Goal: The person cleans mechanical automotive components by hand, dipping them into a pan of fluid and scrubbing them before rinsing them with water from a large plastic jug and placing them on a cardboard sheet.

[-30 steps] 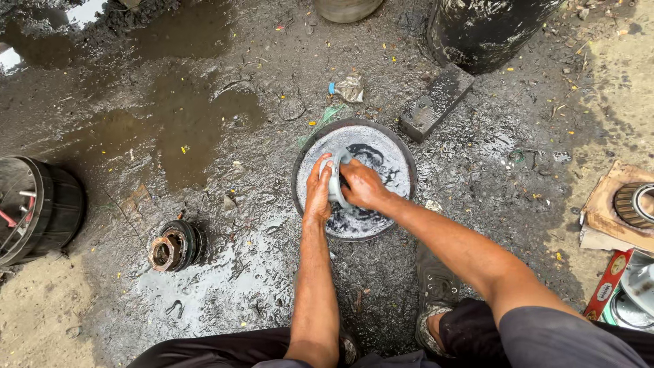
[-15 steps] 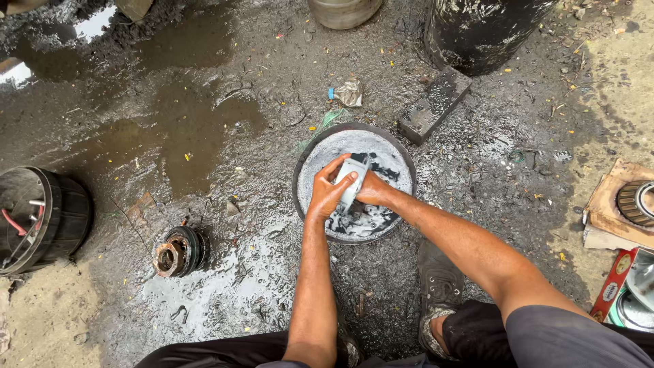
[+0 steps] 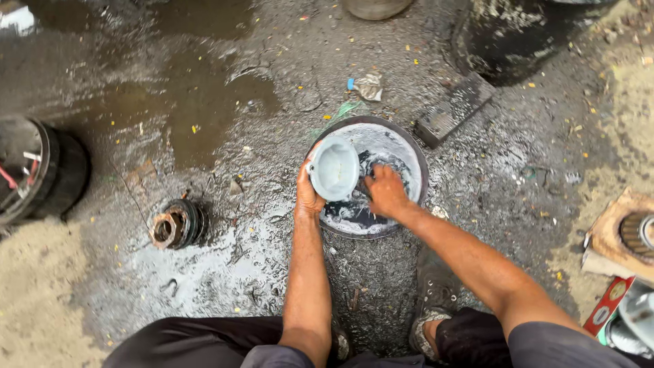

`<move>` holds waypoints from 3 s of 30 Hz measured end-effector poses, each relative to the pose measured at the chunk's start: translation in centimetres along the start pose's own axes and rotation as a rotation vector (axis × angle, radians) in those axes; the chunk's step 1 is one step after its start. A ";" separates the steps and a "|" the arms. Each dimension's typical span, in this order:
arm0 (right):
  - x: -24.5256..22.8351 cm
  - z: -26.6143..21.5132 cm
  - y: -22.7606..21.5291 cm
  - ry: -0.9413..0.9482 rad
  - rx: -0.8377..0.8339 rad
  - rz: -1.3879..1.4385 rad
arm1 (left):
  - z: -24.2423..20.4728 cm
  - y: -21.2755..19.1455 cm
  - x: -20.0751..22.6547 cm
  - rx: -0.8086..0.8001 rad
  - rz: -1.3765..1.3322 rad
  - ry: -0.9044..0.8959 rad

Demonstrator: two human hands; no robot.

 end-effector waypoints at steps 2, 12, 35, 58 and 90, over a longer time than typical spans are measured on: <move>0.3 0.3 1.2 0.020 0.016 0.110 | 0.1 -1.6 -0.9 0.034 -0.058 -0.013; 3.0 1.2 6.1 0.012 0.267 0.475 | 1.6 -6.6 -5.0 0.118 -0.199 -0.037; -1.6 3.4 -14.9 0.033 0.307 1.257 | 1.2 -0.1 -9.4 0.231 0.177 -0.349; 4.1 0.7 -0.7 0.273 0.268 0.381 | -1.7 -1.0 -1.4 0.549 0.778 -0.128; 12.8 4.2 8.2 0.699 0.256 1.647 | -4.8 5.6 1.2 0.413 1.375 0.206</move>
Point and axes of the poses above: each hand's wrist, its own z-axis towards the middle knuckle, its own y-axis out of the palm, x = y × z, the point moved 8 cm from there along z, towards the middle knuckle, and after that the axes turned 1 degree about -z, right-handed, at the moved point
